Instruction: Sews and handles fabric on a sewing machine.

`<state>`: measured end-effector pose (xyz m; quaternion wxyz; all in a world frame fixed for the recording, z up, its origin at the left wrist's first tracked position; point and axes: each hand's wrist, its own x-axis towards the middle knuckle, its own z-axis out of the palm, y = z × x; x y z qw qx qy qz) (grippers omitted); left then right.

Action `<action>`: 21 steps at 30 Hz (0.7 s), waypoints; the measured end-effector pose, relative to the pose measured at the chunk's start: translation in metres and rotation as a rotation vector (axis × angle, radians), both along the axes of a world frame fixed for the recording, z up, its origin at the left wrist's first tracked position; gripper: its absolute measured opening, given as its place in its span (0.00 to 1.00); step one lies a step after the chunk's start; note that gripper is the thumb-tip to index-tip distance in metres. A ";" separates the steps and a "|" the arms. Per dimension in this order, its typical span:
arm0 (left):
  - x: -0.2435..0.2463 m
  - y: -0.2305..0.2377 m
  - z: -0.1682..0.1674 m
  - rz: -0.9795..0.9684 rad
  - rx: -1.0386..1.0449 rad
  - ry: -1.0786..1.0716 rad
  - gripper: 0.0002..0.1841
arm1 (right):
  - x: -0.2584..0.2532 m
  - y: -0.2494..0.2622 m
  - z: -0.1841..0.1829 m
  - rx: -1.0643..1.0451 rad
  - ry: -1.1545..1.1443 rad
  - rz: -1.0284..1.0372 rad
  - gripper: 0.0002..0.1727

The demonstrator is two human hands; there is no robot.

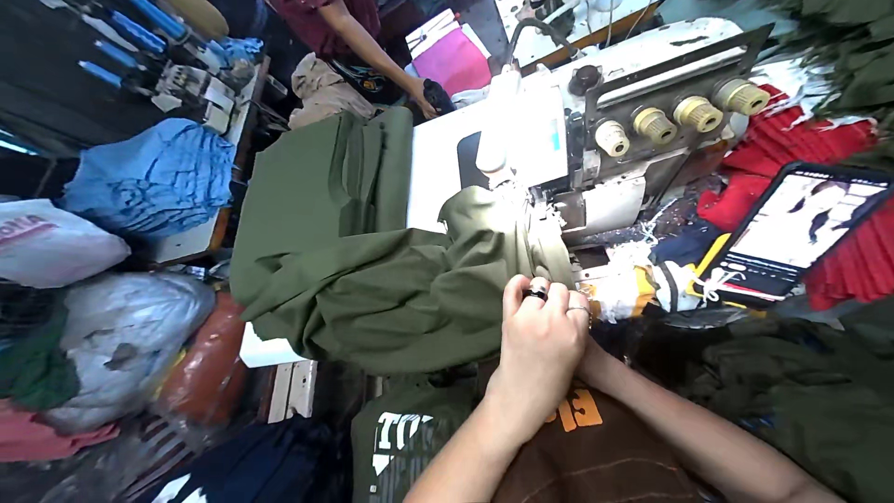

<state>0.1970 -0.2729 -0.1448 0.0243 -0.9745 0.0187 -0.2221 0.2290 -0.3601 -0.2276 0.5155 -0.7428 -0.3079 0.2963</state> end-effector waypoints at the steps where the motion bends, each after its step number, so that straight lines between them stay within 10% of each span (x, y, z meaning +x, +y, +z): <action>1: 0.001 0.000 0.000 0.003 0.000 -0.003 0.10 | -0.001 0.004 -0.007 -0.116 -0.023 0.167 0.24; 4: 0.006 0.001 -0.005 0.015 0.006 -0.022 0.10 | 0.001 0.013 -0.015 -0.219 0.016 0.408 0.25; 12: 0.037 0.020 -0.013 -0.004 -0.066 -0.102 0.09 | -0.012 0.015 -0.008 0.507 0.555 -0.220 0.18; 21: 0.070 0.170 0.037 -0.230 -0.131 0.100 0.13 | 0.009 -0.019 0.001 0.401 0.417 -0.137 0.22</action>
